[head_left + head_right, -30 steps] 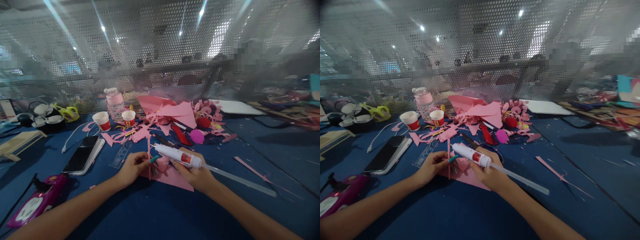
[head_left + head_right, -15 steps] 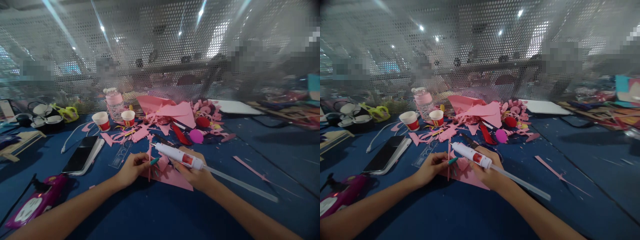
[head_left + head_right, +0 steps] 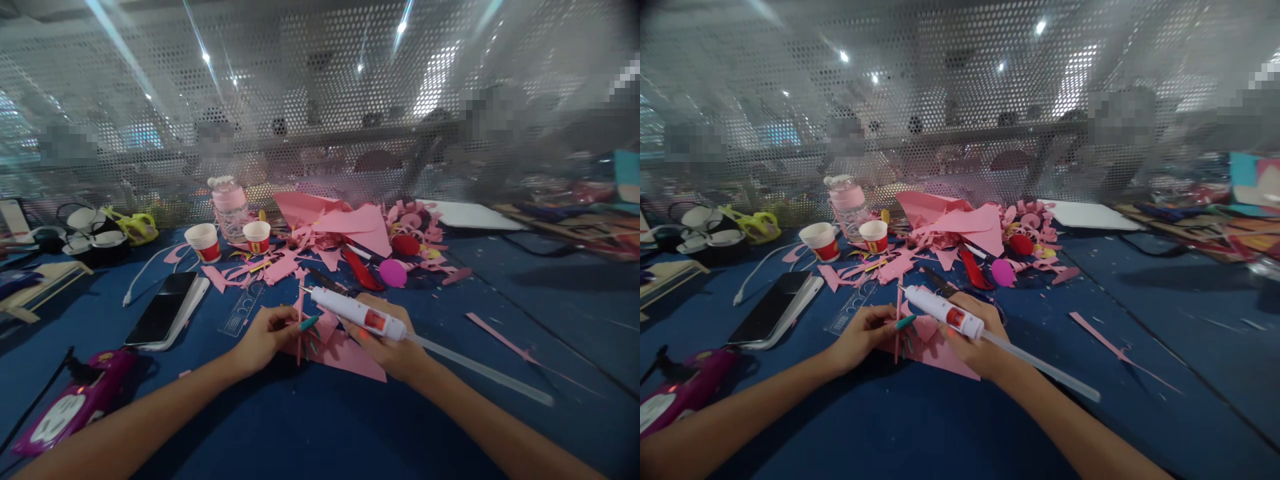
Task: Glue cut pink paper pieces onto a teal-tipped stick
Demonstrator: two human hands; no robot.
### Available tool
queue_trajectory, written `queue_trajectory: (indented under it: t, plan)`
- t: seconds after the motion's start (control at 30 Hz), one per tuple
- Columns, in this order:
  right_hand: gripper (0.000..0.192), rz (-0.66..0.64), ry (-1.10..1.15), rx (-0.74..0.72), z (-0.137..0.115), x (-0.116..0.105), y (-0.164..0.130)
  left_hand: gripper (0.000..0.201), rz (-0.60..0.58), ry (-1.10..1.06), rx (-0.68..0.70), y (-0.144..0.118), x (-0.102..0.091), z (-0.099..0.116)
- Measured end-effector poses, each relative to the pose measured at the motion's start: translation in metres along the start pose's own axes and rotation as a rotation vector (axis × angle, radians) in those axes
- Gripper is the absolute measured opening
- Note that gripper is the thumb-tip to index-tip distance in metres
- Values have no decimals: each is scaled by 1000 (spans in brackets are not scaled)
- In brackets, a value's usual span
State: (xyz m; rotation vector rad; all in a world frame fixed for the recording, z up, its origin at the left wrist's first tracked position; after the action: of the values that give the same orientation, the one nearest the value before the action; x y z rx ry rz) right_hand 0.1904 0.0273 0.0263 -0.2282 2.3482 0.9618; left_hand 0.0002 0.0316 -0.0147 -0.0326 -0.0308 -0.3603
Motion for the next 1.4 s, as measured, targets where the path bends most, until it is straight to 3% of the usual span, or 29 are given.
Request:
queue_trajectory:
  t: [0.17, 0.3, 0.43, 0.53, 0.6, 0.8, 1.07, 1.3, 1.4]
  plan:
    - [9, -38, 47, 21, -1, -2, 0, 25, 17, 10, 22, 0, 0, 2]
    - [7, 50, 34, -58, -3, -11, 3, 26, 41, 47, 54, 1, -1, 2]
    - [5, 164, -269, -81, -1, -20, 7, 25, 127, 83, 78, 3, -5, 2]
    - [10, 219, -588, 82, 6, -23, 8, 23, 174, 122, 100, 3, -7, 3]
    - [11, 196, -687, 172, 10, -23, 8, 22, 184, 140, 122, 3, -7, 4]
    - [15, 41, -637, 158, 11, -26, 12, 22, 163, 123, 104, 3, -6, 4]
    - [30, -187, -916, 503, 19, -36, 17, 22, 258, 205, 125, 1, -10, 6]
    - [25, -410, -929, 390, 33, -24, 12, 26, 287, 237, 139, 0, -10, 7]
    - [26, -251, -941, 307, 26, -26, 15, 28, 267, 217, 161, -1, -9, 7]
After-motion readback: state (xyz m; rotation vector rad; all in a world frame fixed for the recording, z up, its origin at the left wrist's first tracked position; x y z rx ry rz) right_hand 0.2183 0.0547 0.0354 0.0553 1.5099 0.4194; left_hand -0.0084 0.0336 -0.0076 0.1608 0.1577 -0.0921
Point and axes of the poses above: each hand's wrist, its own y-axis towards the middle knuckle, its own x-axis out of the palm, z = x × y, the point moved 3 cm from there along y, towards the middle knuckle
